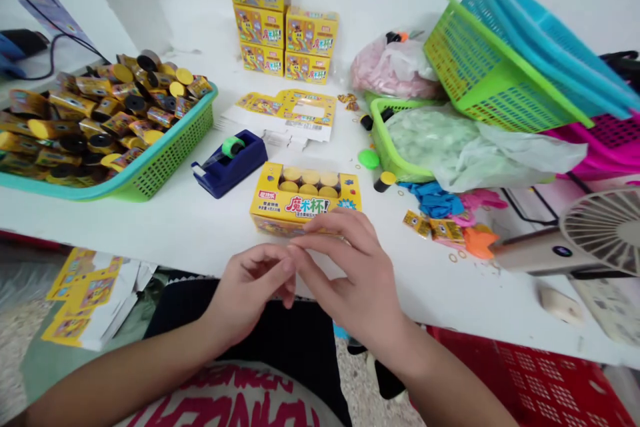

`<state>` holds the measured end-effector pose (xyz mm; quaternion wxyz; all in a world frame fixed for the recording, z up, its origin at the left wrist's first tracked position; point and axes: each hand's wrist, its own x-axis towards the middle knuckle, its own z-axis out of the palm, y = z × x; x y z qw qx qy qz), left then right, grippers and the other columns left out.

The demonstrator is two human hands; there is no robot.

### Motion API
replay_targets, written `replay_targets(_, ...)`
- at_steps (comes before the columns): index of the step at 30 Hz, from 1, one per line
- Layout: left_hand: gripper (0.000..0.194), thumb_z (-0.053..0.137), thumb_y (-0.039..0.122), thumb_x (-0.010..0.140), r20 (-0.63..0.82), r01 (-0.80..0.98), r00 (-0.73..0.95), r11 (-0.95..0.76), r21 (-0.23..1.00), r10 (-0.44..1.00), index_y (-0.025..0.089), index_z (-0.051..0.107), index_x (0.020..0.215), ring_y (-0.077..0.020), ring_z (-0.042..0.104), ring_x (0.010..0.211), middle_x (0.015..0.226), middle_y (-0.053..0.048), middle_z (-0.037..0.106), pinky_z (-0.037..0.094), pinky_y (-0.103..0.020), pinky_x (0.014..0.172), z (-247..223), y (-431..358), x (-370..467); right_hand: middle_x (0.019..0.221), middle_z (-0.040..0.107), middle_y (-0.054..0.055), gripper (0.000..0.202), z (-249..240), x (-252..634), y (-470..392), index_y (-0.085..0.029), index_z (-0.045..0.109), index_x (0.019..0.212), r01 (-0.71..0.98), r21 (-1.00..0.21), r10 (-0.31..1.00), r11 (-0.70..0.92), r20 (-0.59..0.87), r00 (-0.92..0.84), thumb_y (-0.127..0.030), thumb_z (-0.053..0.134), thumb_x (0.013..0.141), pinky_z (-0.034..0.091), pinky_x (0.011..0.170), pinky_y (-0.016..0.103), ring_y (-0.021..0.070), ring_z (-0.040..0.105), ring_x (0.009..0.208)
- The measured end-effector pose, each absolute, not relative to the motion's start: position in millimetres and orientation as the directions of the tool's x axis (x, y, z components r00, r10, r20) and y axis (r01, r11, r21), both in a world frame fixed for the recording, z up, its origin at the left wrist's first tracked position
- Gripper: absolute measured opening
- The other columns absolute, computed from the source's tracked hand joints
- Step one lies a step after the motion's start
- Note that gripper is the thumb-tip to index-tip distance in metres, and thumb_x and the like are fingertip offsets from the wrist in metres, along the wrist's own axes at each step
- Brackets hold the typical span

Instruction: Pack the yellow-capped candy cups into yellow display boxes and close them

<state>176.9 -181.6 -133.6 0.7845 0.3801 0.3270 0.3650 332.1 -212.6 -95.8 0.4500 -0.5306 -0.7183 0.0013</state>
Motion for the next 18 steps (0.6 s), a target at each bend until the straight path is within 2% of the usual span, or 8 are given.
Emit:
replay_targets(3, 0.021, 0.078, 0.034, 0.077, -0.332, -0.480, 0.423, 0.519, 0.707, 0.843, 0.015, 0.069, 0.080, -0.0100, 0.063, 0.061, 0.068, 0.000, 0.066, 0.058, -0.024, 0.060, -145.3, -185.6, 197.6, 0.098, 0.069, 0.007, 0.014, -104.0, 337.4, -207.0, -0.020, 0.069, 0.093, 0.866, -0.316, 0.728, 0.388, 0.681, -0.077, -0.014, 0.072, 0.080, 0.050, 0.093, 0.044, 0.0229, 0.062, 0.101)
replay_targets(6, 0.019, 0.077, 0.032, 0.077, -0.331, -0.545, 0.371, 0.492, 0.679, 0.868, 0.014, 0.071, 0.081, -0.0122, 0.066, 0.071, 0.079, -0.002, 0.069, 0.060, -0.026, 0.064, -148.7, -183.8, 210.4, 0.097, 0.070, 0.008, 0.013, -109.7, 340.8, -201.2, -0.019, 0.069, 0.094, 0.890, -0.283, 0.727, 0.357, 0.682, -0.075, -0.015, 0.071, 0.081, 0.051, 0.091, 0.043, 0.0234, 0.064, 0.100)
replay_targets(9, 0.017, 0.075, 0.030, 0.080, -0.313, -0.582, 0.352, 0.469, 0.665, 0.882, 0.014, 0.071, 0.080, -0.0122, 0.066, 0.074, 0.082, -0.002, 0.070, 0.060, -0.024, 0.065, -148.8, -180.8, 217.0, 0.096, 0.072, 0.007, 0.011, -111.7, 342.1, -195.3, -0.019, 0.069, 0.093, 0.917, -0.229, 0.727, 0.327, 0.681, -0.089, -0.017, 0.070, 0.082, 0.053, 0.088, 0.042, 0.0230, 0.067, 0.095)
replay_targets(14, 0.018, 0.076, 0.031, 0.079, -0.372, -0.576, 0.339, 0.503, 0.645, 0.864, 0.013, 0.072, 0.081, -0.0165, 0.070, 0.078, 0.084, -0.005, 0.072, 0.057, -0.018, 0.051, -147.1, -178.8, 223.6, 0.095, 0.075, 0.005, 0.006, -113.4, 343.8, -189.8, -0.019, 0.068, 0.090, 0.944, -0.194, 0.756, 0.267, 0.650, -0.080, -0.020, 0.068, 0.085, 0.054, 0.084, 0.041, 0.0243, 0.068, 0.094)
replay_targets(18, 0.020, 0.075, 0.032, 0.078, -0.368, -0.569, 0.336, 0.498, 0.655, 0.867, 0.013, 0.073, 0.084, -0.0174, 0.071, 0.073, 0.084, -0.008, 0.074, 0.054, -0.016, 0.044, -146.4, -176.5, 225.9, 0.094, 0.076, 0.005, 0.007, -114.0, 344.5, -188.8, -0.018, 0.069, 0.091, 0.951, -0.190, 0.771, 0.244, 0.633, -0.071, -0.022, 0.066, 0.086, 0.053, 0.085, 0.041, 0.0250, 0.068, 0.095)
